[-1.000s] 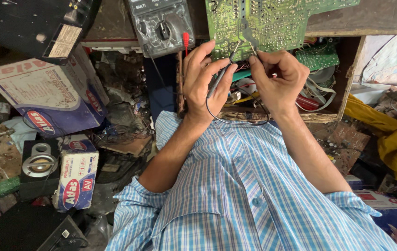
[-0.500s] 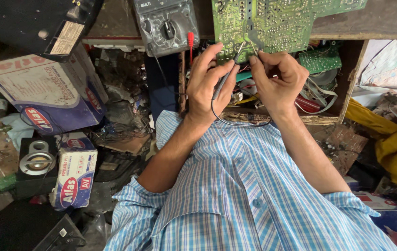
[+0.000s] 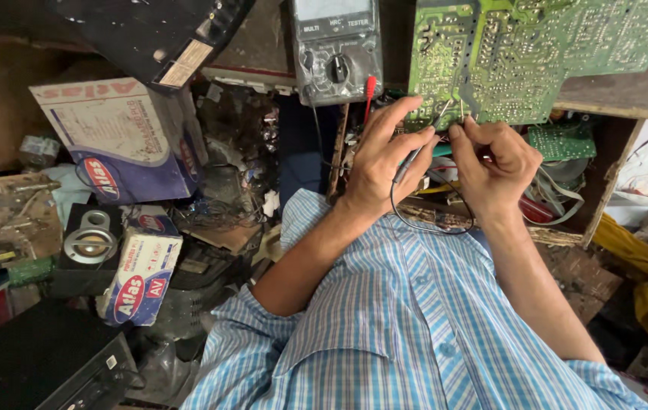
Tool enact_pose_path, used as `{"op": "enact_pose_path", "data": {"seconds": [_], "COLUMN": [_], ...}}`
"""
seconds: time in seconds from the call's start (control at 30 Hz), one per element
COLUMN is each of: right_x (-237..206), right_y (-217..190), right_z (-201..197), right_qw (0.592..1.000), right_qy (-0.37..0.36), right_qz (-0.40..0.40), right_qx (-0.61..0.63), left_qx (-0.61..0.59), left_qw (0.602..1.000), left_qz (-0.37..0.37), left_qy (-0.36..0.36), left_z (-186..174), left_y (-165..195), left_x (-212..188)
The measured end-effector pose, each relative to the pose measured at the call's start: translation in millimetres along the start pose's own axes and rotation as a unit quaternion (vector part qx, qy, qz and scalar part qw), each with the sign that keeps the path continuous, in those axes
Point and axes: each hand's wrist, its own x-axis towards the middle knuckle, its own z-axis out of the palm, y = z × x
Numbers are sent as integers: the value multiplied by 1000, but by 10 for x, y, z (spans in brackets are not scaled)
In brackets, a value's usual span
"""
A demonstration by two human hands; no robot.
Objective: The person sits at a cluttered electronics repair bench and uses a multimeter's probes to test points on a green circuit board. They reposition the board, handle wires and components in a tray, and continue probing different spots on the board.
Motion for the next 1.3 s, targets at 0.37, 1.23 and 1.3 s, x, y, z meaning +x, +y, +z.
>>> {"op": "enact_pose_path", "data": {"seconds": [0.37, 1.23, 1.3], "right_x": [-12, -122, -186], "right_y": [7, -474, -357], "right_z": [-25, -370, -341], "right_qw": [1000, 986, 982], "right_qy": [-4, -148, -142], "right_qz": [22, -24, -64], "right_qx": [-21, -75, -103], "left_qx": [21, -101, -80], "left_qw": [1000, 984, 989], "left_qz": [6, -115, -116], "left_qy": [4, -93, -45], "left_z": [16, -203, -150], "left_y": [1, 341, 256], "left_x": [-13, -145, -175]}}
